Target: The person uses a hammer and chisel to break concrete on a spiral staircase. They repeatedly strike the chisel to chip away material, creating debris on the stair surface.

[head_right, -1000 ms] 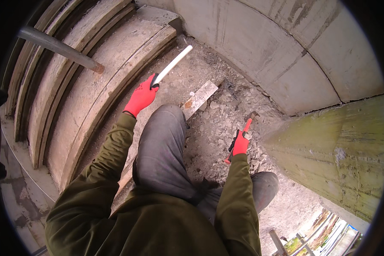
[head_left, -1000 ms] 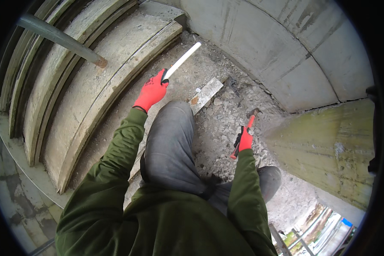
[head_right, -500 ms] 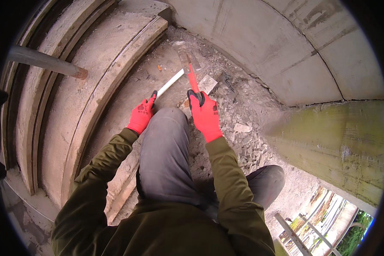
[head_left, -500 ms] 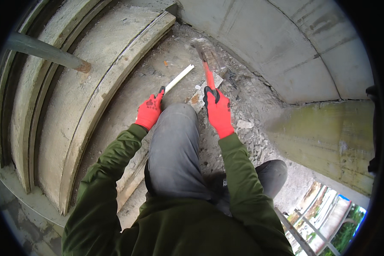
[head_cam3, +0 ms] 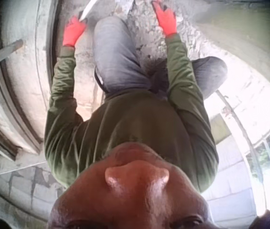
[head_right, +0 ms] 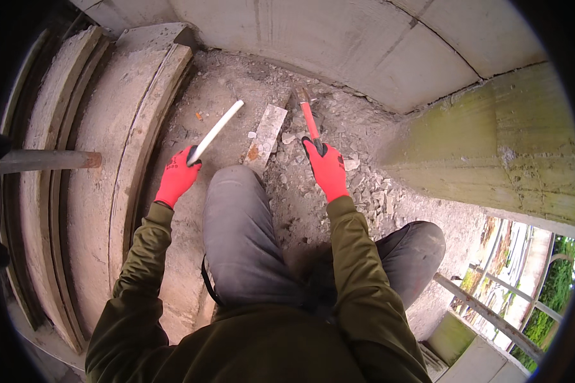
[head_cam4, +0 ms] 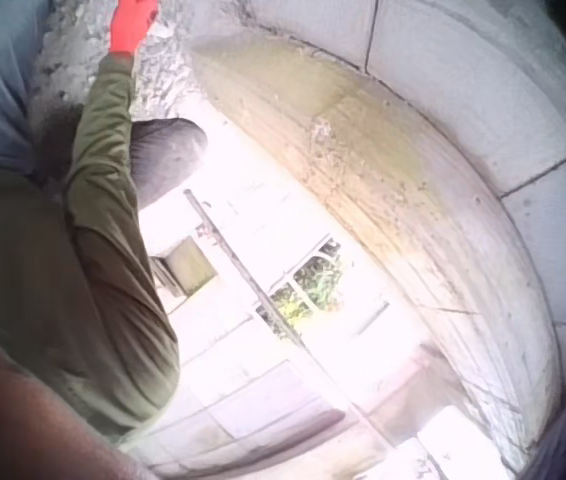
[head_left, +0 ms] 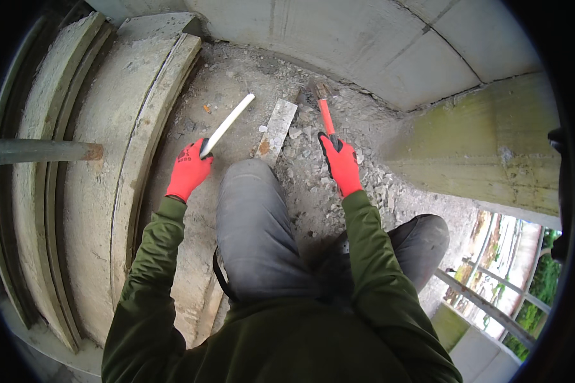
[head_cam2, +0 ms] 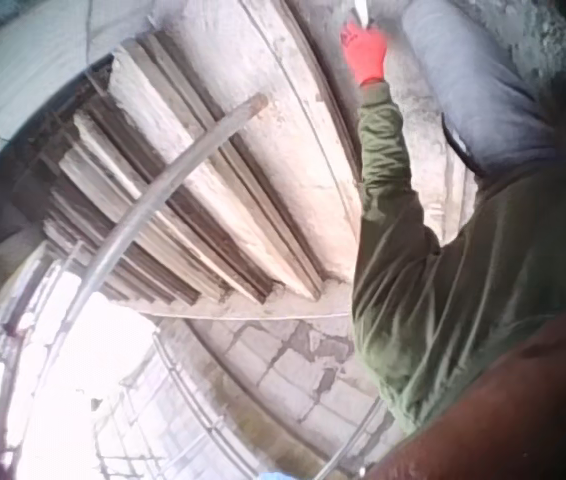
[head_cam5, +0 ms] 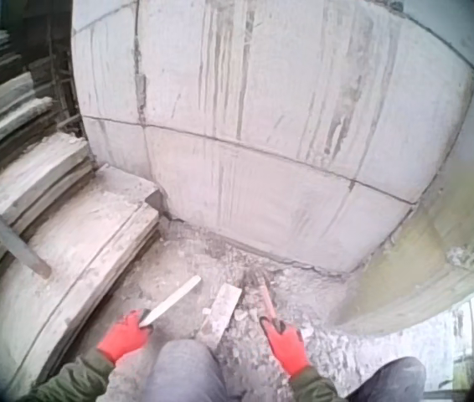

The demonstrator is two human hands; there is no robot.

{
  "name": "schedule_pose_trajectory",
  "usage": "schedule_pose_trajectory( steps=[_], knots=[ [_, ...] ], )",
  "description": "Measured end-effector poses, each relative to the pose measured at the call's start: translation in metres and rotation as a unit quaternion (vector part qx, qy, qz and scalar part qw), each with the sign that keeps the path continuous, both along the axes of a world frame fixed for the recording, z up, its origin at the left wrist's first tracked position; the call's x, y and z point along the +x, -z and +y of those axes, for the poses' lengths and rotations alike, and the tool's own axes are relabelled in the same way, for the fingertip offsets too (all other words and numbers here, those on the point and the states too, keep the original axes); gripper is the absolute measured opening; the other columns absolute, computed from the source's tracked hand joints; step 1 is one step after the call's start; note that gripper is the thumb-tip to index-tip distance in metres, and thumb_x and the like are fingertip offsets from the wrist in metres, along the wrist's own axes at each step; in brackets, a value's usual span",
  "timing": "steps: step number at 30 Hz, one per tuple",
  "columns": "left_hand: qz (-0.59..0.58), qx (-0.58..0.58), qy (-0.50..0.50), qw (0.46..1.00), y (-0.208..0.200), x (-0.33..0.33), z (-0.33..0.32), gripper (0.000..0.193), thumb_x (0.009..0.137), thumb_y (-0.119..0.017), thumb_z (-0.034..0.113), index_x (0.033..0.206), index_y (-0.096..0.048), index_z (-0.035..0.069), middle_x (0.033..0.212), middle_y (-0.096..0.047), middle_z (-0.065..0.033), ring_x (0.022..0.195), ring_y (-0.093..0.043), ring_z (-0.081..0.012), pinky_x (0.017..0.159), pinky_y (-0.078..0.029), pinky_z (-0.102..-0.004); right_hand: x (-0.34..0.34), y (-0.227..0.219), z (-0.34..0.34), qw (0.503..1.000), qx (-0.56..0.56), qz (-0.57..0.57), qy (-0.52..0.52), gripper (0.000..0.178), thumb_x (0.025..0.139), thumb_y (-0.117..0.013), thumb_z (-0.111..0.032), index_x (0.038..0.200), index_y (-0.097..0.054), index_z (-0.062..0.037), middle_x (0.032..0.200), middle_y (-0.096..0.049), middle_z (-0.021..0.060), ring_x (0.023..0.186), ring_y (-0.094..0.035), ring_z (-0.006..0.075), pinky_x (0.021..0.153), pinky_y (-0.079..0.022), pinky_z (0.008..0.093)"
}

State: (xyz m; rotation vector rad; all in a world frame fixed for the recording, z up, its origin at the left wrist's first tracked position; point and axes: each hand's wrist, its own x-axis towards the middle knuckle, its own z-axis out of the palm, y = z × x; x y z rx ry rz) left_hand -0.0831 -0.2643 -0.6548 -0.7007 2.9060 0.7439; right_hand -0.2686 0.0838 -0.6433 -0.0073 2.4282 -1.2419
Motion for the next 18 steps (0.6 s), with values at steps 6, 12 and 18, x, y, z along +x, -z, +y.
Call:
schedule_pose_trajectory(
  steps=[6, 12, 18],
  knots=[
    [0.050, 0.077, 0.053, 0.994, -0.070, -0.076, 0.055, 0.042, 0.090, -0.069, 0.022, 0.129, -0.062, 0.010, 0.113, -0.068, -0.0176, 0.108, -0.063, -0.0374, 0.092, -0.050, -0.0449, 0.033, 0.089, 0.067, 0.965, 0.048, -0.190, 0.174, 0.068, 0.088, -0.064, -0.066, 0.071, -0.063, 0.0006, 0.064, -0.063, 0.0116, 0.063, -0.066, 0.0267, 0.066, -0.052, 0.0432],
    [0.018, 0.046, 0.143, 0.989, -0.037, -0.141, 0.092, 0.046, 0.093, -0.067, 0.027, 0.135, -0.059, 0.012, 0.112, -0.068, -0.0226, 0.105, -0.064, -0.0412, 0.089, -0.051, -0.0464, 0.042, 0.146, 0.076, 0.968, 0.029, -0.213, 0.133, 0.072, 0.090, -0.058, -0.067, 0.088, -0.067, 0.0039, 0.075, -0.069, 0.0150, 0.066, -0.070, 0.0290, 0.060, -0.052, 0.0413],
    [-0.022, 0.029, 0.149, 0.988, -0.016, -0.198, 0.137, 0.045, 0.095, -0.064, 0.029, 0.137, -0.059, 0.016, 0.119, -0.066, -0.0221, 0.112, -0.061, -0.0403, 0.094, -0.049, -0.0465, 0.039, 0.200, 0.083, 0.961, 0.021, -0.215, 0.174, 0.074, 0.092, -0.052, -0.067, 0.093, -0.070, 0.0044, 0.087, -0.071, 0.0236, 0.082, -0.071, 0.0364, 0.074, -0.054, 0.0460]
  ],
)
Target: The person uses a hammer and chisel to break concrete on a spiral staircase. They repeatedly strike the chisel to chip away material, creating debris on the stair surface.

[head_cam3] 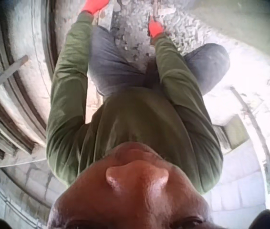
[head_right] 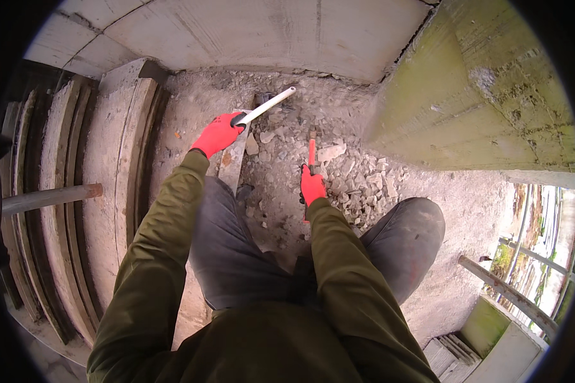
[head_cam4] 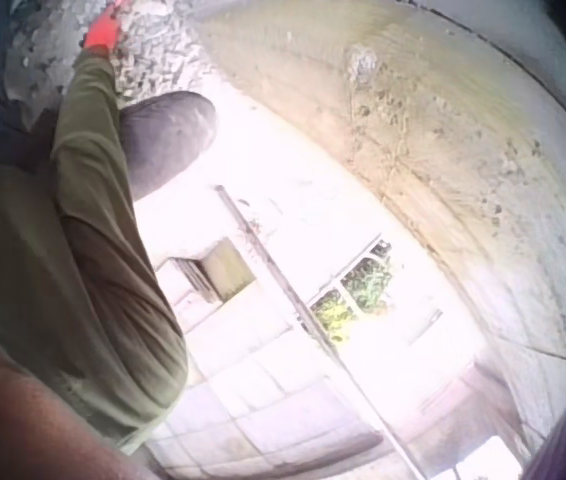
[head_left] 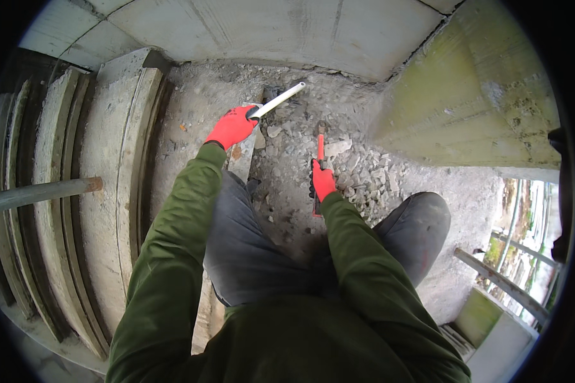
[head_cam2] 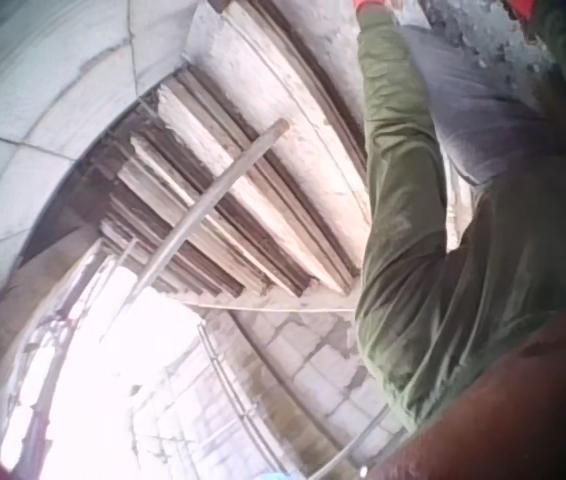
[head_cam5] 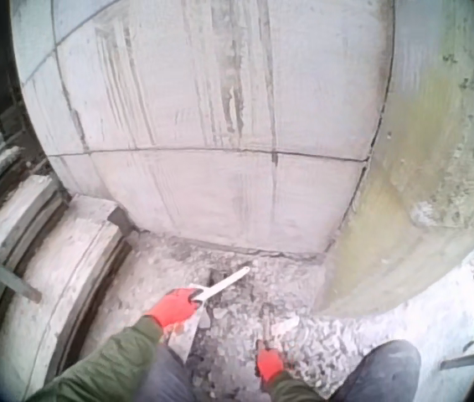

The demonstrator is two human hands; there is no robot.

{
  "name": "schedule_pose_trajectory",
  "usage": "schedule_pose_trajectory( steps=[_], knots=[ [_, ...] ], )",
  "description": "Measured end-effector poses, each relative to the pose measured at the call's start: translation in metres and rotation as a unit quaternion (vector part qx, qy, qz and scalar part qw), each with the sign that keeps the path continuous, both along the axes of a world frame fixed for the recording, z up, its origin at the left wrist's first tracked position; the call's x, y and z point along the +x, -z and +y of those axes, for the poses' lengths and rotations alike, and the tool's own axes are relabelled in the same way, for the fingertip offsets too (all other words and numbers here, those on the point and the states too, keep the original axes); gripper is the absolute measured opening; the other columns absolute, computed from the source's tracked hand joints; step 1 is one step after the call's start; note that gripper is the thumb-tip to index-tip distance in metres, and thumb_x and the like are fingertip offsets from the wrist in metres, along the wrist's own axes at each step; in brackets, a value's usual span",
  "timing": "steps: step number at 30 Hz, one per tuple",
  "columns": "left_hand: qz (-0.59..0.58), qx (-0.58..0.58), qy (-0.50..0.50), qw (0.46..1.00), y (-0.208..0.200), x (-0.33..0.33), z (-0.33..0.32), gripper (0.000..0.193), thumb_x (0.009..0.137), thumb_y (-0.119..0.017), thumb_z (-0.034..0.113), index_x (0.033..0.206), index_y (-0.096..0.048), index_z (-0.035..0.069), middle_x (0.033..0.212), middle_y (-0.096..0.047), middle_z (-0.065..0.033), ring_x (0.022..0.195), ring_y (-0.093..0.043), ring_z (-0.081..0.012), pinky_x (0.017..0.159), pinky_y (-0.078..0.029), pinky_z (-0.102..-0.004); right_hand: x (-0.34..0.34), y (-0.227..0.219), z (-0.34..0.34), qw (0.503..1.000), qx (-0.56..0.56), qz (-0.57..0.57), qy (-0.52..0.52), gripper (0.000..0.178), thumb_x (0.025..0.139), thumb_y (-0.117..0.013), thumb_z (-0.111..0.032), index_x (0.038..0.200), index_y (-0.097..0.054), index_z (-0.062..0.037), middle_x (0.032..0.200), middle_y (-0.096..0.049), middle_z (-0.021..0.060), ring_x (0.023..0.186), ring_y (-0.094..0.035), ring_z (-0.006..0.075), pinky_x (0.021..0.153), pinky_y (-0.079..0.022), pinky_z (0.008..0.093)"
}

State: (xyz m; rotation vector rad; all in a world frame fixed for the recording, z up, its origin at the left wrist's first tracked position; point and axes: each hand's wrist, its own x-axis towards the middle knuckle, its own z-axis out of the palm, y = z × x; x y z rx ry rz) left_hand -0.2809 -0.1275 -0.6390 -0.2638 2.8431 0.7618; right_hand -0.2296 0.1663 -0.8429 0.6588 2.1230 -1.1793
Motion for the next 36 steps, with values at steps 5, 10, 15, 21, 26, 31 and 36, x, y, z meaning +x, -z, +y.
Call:
schedule_pose_trajectory(
  steps=[5, 10, 15, 21, 26, 31, 36],
  knots=[
    [-0.015, -0.092, -0.008, 0.996, 0.041, 0.006, -0.003, 0.046, 0.094, -0.062, 0.027, 0.140, -0.057, 0.020, 0.114, -0.066, -0.0164, 0.103, -0.064, -0.0381, 0.087, -0.052, -0.0472, 0.007, -0.064, -0.022, 0.999, 0.049, 0.010, -0.022, 0.076, 0.094, -0.045, -0.069, 0.094, -0.073, 0.0016, 0.096, -0.071, 0.0267, 0.099, -0.068, 0.0411, 0.088, -0.051, 0.0490],
    [0.098, -0.208, 0.064, 0.971, 0.061, 0.008, 0.017, 0.047, 0.094, -0.060, 0.023, 0.140, -0.056, 0.025, 0.101, -0.065, -0.0125, 0.084, -0.067, -0.0355, 0.072, -0.054, -0.0482, -0.004, -0.061, -0.020, 0.999, 0.019, 0.002, 0.033, 0.077, 0.095, -0.042, -0.069, 0.089, -0.072, 0.0018, 0.090, -0.071, 0.0238, 0.090, -0.069, 0.0409, 0.082, -0.052, 0.0486],
    [0.049, -0.254, 0.041, 0.965, 0.064, 0.012, 0.046, 0.050, 0.092, -0.058, 0.021, 0.142, -0.054, 0.024, 0.099, -0.064, -0.0138, 0.081, -0.067, -0.0357, 0.069, -0.054, -0.0484, -0.025, -0.093, -0.035, 0.982, -0.111, 0.086, 0.125, 0.068, 0.099, -0.046, -0.062, 0.075, -0.061, 0.0000, 0.062, -0.058, 0.0102, 0.055, -0.057, 0.0291, 0.054, -0.047, 0.0405],
    [0.051, -0.227, 0.012, 0.973, 0.061, 0.014, 0.054, 0.046, 0.093, -0.056, 0.021, 0.139, -0.057, 0.022, 0.093, -0.065, -0.0148, 0.078, -0.067, -0.0359, 0.066, -0.053, -0.0492, -0.070, -0.141, -0.054, 0.879, -0.328, 0.207, 0.277, 0.051, 0.104, -0.050, -0.050, 0.078, -0.057, -0.0061, 0.057, -0.047, -0.0027, 0.043, -0.041, 0.0075, 0.040, -0.032, 0.0268],
    [0.084, -0.209, 0.014, 0.974, 0.063, 0.008, 0.057, 0.045, 0.094, -0.056, 0.025, 0.139, -0.057, 0.020, 0.091, -0.066, -0.0153, 0.078, -0.067, -0.0363, 0.067, -0.053, -0.0496, -0.077, -0.093, -0.074, 0.932, -0.227, 0.195, 0.202, 0.053, 0.102, -0.053, -0.051, 0.075, -0.056, -0.0055, 0.060, -0.051, -0.0002, 0.045, -0.043, 0.0128, 0.044, -0.034, 0.0334],
    [0.062, -0.186, -0.009, 0.980, 0.060, 0.014, 0.051, 0.045, 0.094, -0.056, 0.024, 0.139, -0.056, 0.018, 0.091, -0.066, -0.0149, 0.077, -0.066, -0.0358, 0.066, -0.052, -0.0487, -0.078, -0.122, -0.064, 0.924, -0.303, 0.136, 0.191, 0.056, 0.102, -0.052, -0.053, 0.071, -0.052, -0.0066, 0.057, -0.047, -0.0008, 0.044, -0.040, 0.0121, 0.043, -0.033, 0.0315],
    [0.070, -0.196, 0.003, 0.978, 0.059, 0.014, 0.054, 0.048, 0.092, -0.056, 0.020, 0.139, -0.056, 0.017, 0.088, -0.065, -0.0131, 0.076, -0.066, -0.0337, 0.065, -0.052, -0.0472, -0.090, -0.152, -0.078, 0.858, -0.332, 0.273, 0.280, 0.052, 0.104, -0.049, -0.050, 0.075, -0.052, -0.0064, 0.059, -0.046, -0.0008, 0.045, -0.040, 0.0121, 0.043, -0.034, 0.0324]
  ],
)
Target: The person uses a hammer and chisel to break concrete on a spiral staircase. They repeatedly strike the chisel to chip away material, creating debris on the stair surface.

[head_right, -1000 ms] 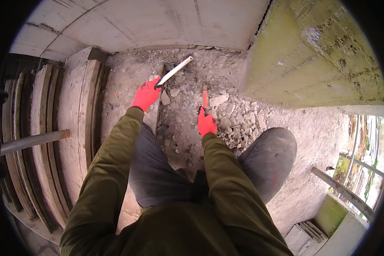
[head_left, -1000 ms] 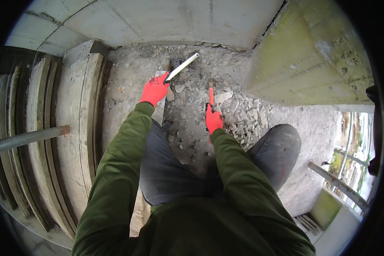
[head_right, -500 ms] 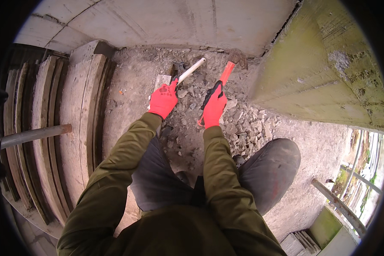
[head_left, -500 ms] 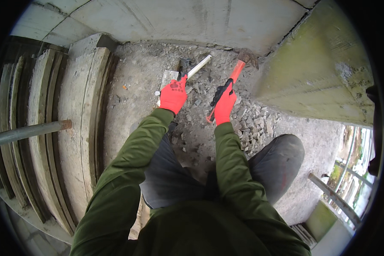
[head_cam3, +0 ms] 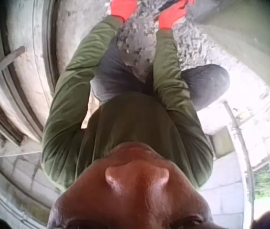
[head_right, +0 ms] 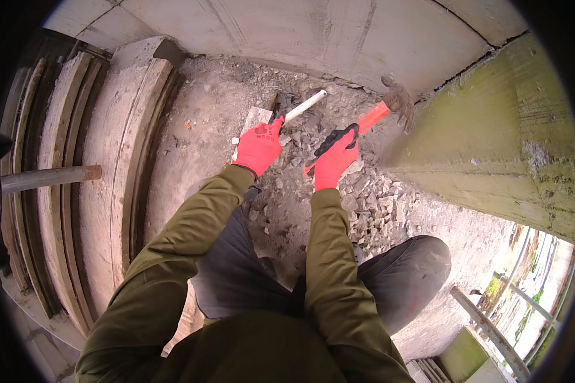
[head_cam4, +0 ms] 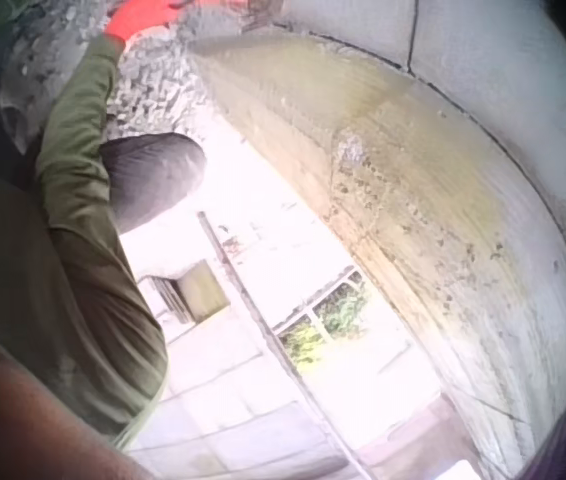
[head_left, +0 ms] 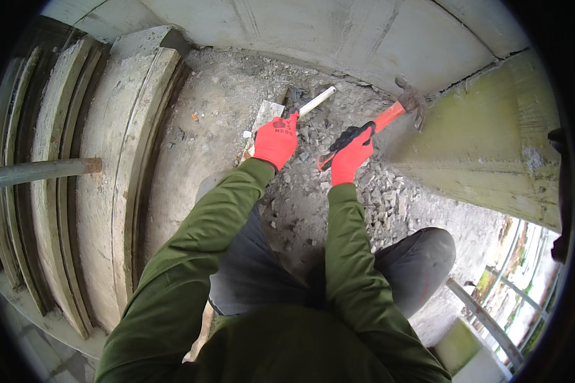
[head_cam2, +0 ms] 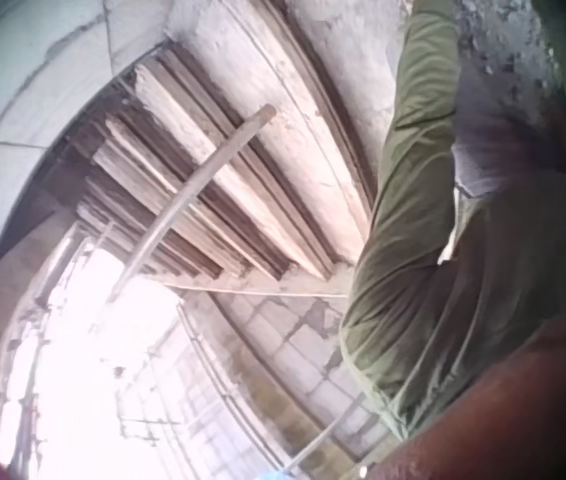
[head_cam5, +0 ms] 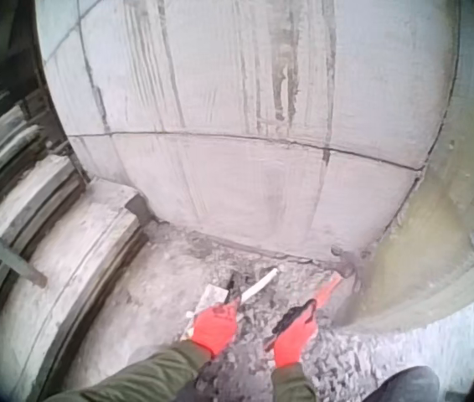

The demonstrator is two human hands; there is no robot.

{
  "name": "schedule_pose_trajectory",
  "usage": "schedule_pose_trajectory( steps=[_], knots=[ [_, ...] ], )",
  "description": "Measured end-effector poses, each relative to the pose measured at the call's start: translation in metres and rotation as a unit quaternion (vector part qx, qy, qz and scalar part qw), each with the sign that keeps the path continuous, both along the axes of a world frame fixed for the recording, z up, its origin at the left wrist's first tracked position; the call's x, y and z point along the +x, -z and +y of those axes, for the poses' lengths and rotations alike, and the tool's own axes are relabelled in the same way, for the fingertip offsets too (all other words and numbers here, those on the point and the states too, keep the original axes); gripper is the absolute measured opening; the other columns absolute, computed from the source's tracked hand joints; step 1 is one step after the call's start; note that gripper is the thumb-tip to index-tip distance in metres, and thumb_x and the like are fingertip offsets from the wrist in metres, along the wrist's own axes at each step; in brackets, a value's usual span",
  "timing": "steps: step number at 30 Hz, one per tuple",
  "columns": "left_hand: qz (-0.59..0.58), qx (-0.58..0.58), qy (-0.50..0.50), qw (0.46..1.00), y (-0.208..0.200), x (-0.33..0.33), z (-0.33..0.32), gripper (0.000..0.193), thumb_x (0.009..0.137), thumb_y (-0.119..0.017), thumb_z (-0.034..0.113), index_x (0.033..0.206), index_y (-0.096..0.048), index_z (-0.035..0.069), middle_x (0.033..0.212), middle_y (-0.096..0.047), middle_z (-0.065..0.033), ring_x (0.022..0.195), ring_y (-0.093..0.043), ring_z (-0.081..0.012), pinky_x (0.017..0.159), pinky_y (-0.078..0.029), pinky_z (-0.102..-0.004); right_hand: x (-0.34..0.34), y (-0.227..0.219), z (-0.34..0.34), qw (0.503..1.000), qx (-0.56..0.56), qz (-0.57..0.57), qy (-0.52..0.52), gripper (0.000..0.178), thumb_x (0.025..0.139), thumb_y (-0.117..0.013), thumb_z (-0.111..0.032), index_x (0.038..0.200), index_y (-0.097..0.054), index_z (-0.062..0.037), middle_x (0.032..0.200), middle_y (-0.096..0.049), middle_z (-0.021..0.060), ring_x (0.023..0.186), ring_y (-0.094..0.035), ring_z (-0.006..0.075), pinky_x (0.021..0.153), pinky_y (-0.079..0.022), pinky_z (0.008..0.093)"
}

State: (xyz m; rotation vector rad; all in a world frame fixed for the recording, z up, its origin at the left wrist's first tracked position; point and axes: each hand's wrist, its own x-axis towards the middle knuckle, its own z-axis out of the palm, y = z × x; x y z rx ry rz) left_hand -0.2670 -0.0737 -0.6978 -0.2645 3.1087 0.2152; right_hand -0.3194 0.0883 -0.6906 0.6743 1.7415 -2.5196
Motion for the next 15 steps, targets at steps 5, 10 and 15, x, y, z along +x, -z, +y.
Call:
schedule_pose_trajectory(
  steps=[5, 10, 15],
  knots=[
    [-0.017, 0.012, -0.003, 1.000, -0.002, -0.004, 0.002, 0.049, 0.090, -0.056, 0.018, 0.139, -0.056, 0.016, 0.089, -0.067, -0.0124, 0.080, -0.067, -0.0326, 0.068, -0.053, -0.0463, -0.003, 0.053, 0.007, 0.961, 0.147, -0.126, -0.198, 0.058, 0.098, -0.056, -0.056, 0.068, -0.050, -0.0065, 0.059, -0.048, 0.0003, 0.045, -0.044, 0.0145, 0.045, -0.036, 0.0352],
    [-0.035, 0.051, -0.033, 0.998, 0.000, -0.002, -0.008, 0.049, 0.088, -0.057, 0.019, 0.137, -0.057, 0.016, 0.093, -0.069, -0.0115, 0.084, -0.068, -0.0311, 0.071, -0.054, -0.0459, 0.009, -0.026, -0.002, 0.994, 0.000, -0.031, -0.102, 0.049, 0.097, -0.063, -0.046, 0.069, -0.049, -0.0093, 0.056, -0.047, -0.0009, 0.040, -0.042, 0.0121, 0.038, -0.034, 0.0324],
    [0.031, 0.068, -0.009, 0.997, -0.008, -0.020, 0.020, 0.043, 0.092, -0.053, 0.015, 0.134, -0.059, 0.015, 0.088, -0.068, -0.0120, 0.076, -0.067, -0.0317, 0.063, -0.053, -0.0464, -0.028, 0.077, 0.015, 0.991, 0.132, 0.001, 0.030, 0.036, 0.092, -0.071, -0.031, 0.070, -0.051, -0.0092, 0.057, -0.049, 0.0001, 0.040, -0.043, 0.0140, 0.040, -0.036, 0.0321]
  ],
)
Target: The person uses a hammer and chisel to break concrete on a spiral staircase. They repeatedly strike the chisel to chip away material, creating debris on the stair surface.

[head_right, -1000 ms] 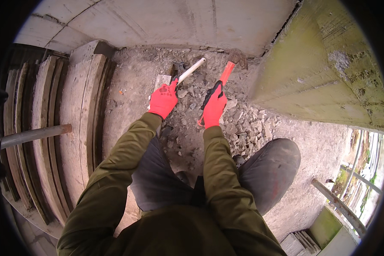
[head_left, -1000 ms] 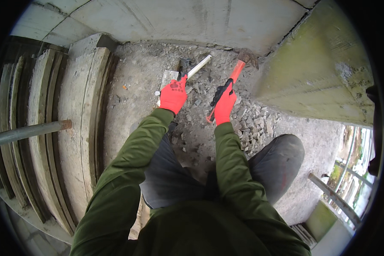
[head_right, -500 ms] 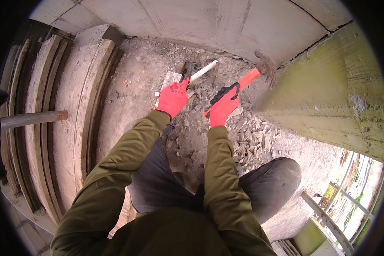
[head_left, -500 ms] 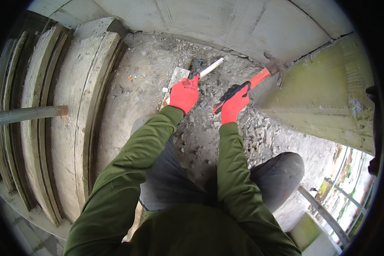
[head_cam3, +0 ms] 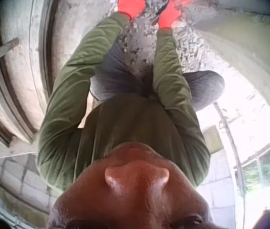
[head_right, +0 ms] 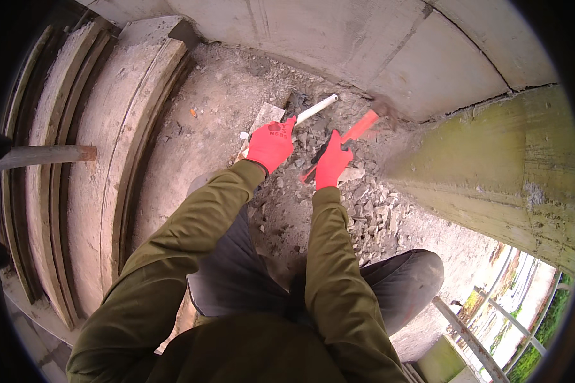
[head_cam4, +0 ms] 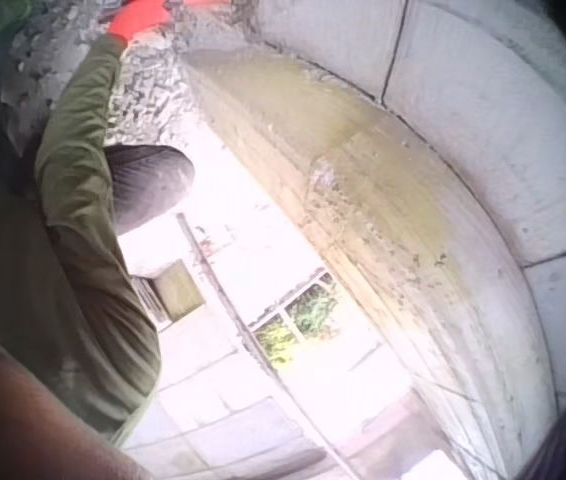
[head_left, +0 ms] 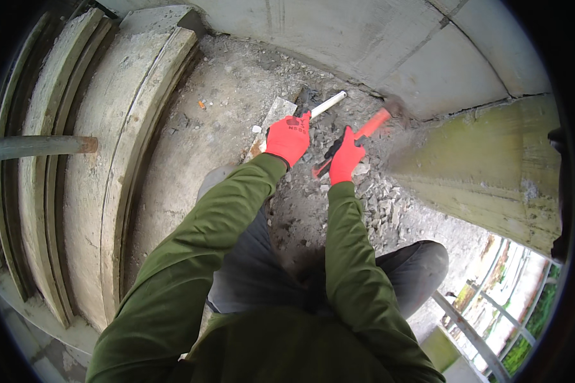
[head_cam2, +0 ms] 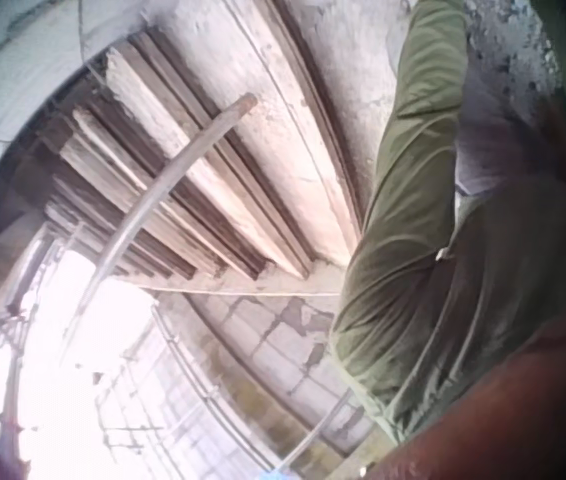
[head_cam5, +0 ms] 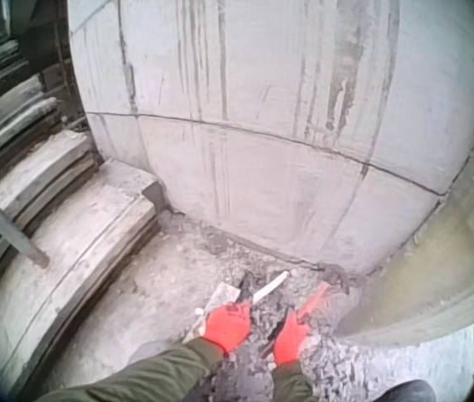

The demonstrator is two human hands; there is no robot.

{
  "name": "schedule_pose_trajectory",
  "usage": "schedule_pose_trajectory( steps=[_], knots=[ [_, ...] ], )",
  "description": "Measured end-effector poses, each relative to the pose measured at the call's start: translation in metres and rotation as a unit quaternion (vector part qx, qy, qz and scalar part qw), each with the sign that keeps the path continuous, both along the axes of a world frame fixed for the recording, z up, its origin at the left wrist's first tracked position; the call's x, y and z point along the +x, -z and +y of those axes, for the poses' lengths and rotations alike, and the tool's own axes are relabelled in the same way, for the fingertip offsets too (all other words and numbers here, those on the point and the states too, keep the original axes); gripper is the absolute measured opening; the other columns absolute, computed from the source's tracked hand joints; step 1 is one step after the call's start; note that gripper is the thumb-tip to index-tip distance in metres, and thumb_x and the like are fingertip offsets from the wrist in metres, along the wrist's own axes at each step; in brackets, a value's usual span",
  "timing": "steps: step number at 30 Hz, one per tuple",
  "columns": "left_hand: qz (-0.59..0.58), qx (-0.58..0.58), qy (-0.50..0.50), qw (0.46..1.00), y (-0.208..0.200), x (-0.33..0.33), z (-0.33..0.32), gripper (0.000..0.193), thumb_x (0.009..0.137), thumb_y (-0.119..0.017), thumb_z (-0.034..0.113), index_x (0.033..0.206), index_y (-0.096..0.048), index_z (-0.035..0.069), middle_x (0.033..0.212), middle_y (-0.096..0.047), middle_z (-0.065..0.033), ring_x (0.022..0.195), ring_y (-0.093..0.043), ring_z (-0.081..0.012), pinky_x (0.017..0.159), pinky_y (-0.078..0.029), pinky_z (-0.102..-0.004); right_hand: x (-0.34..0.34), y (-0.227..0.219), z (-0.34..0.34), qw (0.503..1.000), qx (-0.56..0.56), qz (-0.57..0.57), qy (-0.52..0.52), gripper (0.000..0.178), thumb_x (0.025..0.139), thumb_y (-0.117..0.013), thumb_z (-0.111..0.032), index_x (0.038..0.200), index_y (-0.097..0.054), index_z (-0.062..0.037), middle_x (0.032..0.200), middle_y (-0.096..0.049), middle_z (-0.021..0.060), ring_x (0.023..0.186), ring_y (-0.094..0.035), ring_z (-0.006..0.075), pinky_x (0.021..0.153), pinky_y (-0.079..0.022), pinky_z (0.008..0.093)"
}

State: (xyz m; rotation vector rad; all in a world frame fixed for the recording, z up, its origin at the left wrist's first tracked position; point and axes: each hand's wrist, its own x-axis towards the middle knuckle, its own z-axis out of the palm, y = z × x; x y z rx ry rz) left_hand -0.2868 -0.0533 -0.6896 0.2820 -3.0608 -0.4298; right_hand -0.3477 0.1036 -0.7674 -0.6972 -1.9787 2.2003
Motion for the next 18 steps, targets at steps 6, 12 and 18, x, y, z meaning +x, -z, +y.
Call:
schedule_pose_trajectory(
  steps=[6, 12, 18],
  knots=[
    [0.029, -0.046, -0.003, 0.998, 0.021, 0.020, -0.025, 0.038, 0.095, -0.051, 0.015, 0.131, -0.061, 0.013, 0.083, -0.066, -0.0102, 0.070, -0.065, -0.0304, 0.060, -0.052, -0.0451, 0.019, -0.078, -0.007, 0.977, -0.106, -0.118, -0.142, 0.033, 0.091, -0.071, -0.028, 0.071, -0.053, -0.0093, 0.056, -0.049, 0.0009, 0.040, -0.044, 0.0145, 0.038, -0.038, 0.0328],
    [0.032, 0.023, -0.034, 0.999, 0.040, 0.000, -0.010, 0.036, 0.096, -0.050, 0.015, 0.130, -0.062, 0.010, 0.081, -0.065, -0.0100, 0.069, -0.065, -0.0288, 0.058, -0.051, -0.0449, 0.010, -0.006, -0.014, 0.999, -0.038, 0.022, 0.015, 0.033, 0.091, -0.071, -0.026, 0.071, -0.051, -0.0094, 0.057, -0.048, 0.0002, 0.041, -0.044, 0.0143, 0.038, -0.036, 0.0328],
    [0.002, -0.038, -0.011, 0.999, 0.015, 0.013, -0.021, 0.035, 0.096, -0.049, 0.015, 0.128, -0.062, 0.010, 0.081, -0.065, -0.0104, 0.070, -0.065, -0.0286, 0.058, -0.051, -0.0443, 0.013, -0.074, -0.005, 0.971, -0.096, -0.115, -0.184, 0.034, 0.090, -0.073, -0.028, 0.070, -0.051, -0.0117, 0.054, -0.045, -0.0002, 0.040, -0.044, 0.0148, 0.039, -0.037, 0.0336]
  ],
)
